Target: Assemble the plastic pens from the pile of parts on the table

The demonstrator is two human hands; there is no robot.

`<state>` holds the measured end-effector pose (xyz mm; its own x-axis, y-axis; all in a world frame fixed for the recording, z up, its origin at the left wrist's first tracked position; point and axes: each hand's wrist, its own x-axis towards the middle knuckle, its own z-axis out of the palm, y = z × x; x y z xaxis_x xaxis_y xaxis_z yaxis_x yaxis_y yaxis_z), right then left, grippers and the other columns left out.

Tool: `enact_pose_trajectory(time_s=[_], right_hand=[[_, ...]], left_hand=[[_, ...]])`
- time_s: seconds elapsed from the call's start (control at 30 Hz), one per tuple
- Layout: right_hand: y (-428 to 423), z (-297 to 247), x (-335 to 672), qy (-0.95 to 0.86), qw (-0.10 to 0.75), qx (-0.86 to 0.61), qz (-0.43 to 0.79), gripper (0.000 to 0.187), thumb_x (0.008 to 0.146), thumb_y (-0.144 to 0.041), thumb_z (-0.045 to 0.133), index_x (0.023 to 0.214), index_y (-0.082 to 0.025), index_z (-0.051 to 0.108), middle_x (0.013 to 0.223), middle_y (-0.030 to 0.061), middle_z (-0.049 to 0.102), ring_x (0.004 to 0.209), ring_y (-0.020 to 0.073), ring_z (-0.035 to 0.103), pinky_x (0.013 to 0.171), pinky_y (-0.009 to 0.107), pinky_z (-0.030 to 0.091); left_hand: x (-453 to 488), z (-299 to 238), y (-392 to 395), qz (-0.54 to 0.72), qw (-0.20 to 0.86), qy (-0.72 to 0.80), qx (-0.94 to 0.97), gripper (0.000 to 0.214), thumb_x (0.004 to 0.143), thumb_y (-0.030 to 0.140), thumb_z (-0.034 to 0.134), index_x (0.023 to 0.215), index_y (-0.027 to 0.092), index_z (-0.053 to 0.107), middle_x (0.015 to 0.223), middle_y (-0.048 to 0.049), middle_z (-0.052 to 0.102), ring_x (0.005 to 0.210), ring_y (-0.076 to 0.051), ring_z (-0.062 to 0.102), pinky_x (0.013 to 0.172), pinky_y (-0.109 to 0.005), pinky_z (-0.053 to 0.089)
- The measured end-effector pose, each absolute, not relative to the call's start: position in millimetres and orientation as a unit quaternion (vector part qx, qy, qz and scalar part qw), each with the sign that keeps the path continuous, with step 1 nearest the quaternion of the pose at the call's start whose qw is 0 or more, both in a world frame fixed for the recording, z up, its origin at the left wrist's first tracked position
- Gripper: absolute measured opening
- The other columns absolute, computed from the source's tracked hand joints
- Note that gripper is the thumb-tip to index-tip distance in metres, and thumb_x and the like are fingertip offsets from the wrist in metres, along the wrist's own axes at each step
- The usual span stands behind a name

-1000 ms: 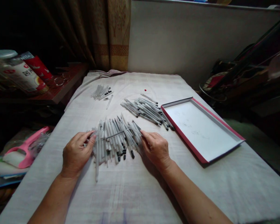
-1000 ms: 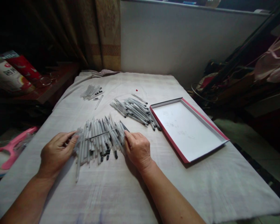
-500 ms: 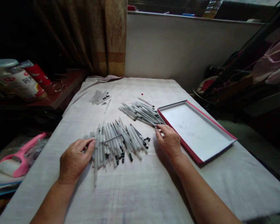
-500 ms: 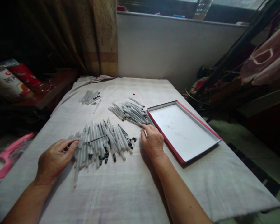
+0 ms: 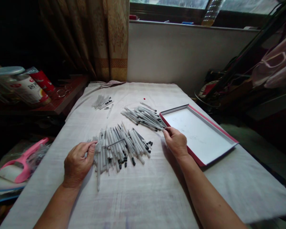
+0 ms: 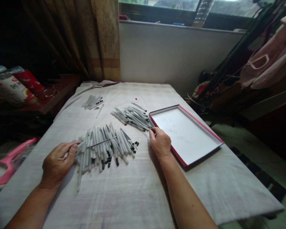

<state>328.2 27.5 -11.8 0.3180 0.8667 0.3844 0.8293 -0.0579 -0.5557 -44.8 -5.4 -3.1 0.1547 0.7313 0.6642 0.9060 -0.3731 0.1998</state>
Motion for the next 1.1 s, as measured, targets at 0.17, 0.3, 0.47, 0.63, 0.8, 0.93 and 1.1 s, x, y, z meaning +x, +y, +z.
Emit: enact_pose_trajectory(time_s=[0.17, 0.3, 0.47, 0.63, 0.8, 0.93, 1.1], right_hand=[[7.5, 5.0, 321.1, -0.427, 0.611, -0.632, 0.214, 0.030, 0.080, -0.048, 0.064, 0.083, -0.018, 0.069, 0.072, 0.0050, 0.072, 0.060, 0.0165, 0.061, 0.057, 0.028, 0.048], [-6.4, 15.3, 288.3, -0.370, 0.646, -0.551, 0.377, 0.033, 0.073, -0.049, 0.073, 0.077, -0.017, 0.067, 0.066, 0.0020, 0.068, 0.051, 0.0108, 0.053, 0.043, 0.021, 0.035], [-15.7, 10.2, 251.6, -0.383, 0.594, -0.514, 0.486, 0.040, 0.066, -0.054, 0.078, 0.065, -0.017, 0.065, 0.057, 0.0000, 0.063, 0.048, 0.0097, 0.051, 0.042, 0.021, 0.035], [-17.7, 3.4, 242.2, -0.353, 0.579, -0.517, 0.522, 0.040, 0.063, -0.054, 0.081, 0.063, -0.017, 0.065, 0.057, -0.0006, 0.063, 0.047, 0.0088, 0.049, 0.045, 0.022, 0.038], [-18.1, 2.0, 244.8, -0.359, 0.582, -0.507, 0.524, 0.034, 0.065, -0.049, 0.081, 0.063, -0.018, 0.068, 0.058, -0.0002, 0.065, 0.051, 0.0099, 0.051, 0.051, 0.024, 0.043], [-18.4, 0.7, 248.8, -0.372, 0.579, -0.491, 0.534, 0.026, 0.066, -0.043, 0.081, 0.071, -0.018, 0.072, 0.064, 0.0008, 0.069, 0.055, 0.0116, 0.055, 0.056, 0.026, 0.047], [-18.4, -3.6, 255.5, -0.404, 0.582, -0.467, 0.530, 0.019, 0.069, -0.036, 0.080, 0.081, -0.022, 0.079, 0.071, 0.0019, 0.072, 0.063, 0.0142, 0.060, 0.063, 0.029, 0.050]], left_hand=[[-28.0, 0.9, -11.3, -0.363, 0.160, -0.481, -0.782, 0.016, 0.095, 0.023, 0.055, 0.108, 0.021, 0.064, 0.093, -0.0055, 0.070, 0.085, -0.021, 0.066, 0.079, -0.034, 0.050], [-5.1, 5.0, -20.7, -0.375, 0.167, -0.440, -0.798, 0.037, 0.093, 0.027, 0.060, 0.128, 0.021, 0.053, 0.112, -0.0103, 0.067, 0.103, -0.024, 0.064, 0.091, -0.038, 0.049], [8.5, 2.9, -26.3, -0.355, 0.159, -0.415, -0.822, 0.038, 0.095, 0.034, 0.057, 0.128, 0.016, 0.050, 0.114, -0.0125, 0.068, 0.107, -0.025, 0.064, 0.092, -0.038, 0.049], [9.1, 0.9, -26.1, -0.336, 0.147, -0.403, -0.839, 0.014, 0.097, 0.030, 0.055, 0.106, 0.019, 0.057, 0.090, -0.0039, 0.072, 0.084, -0.019, 0.068, 0.081, -0.032, 0.049], [11.1, 1.4, -27.5, -0.331, 0.143, -0.410, -0.838, 0.011, 0.097, 0.028, 0.054, 0.100, 0.019, 0.059, 0.087, -0.0033, 0.072, 0.081, -0.018, 0.068, 0.076, -0.031, 0.050], [12.0, 1.4, -28.5, -0.340, 0.117, -0.417, -0.835, 0.013, 0.097, 0.029, 0.053, 0.099, 0.019, 0.060, 0.085, -0.0030, 0.072, 0.079, -0.018, 0.069, 0.075, -0.029, 0.051], [11.6, 0.8, -29.4, -0.352, 0.023, -0.436, -0.828, 0.019, 0.098, 0.034, 0.050, 0.097, 0.019, 0.062, 0.082, -0.0017, 0.072, 0.073, -0.015, 0.069, 0.068, -0.025, 0.051]])
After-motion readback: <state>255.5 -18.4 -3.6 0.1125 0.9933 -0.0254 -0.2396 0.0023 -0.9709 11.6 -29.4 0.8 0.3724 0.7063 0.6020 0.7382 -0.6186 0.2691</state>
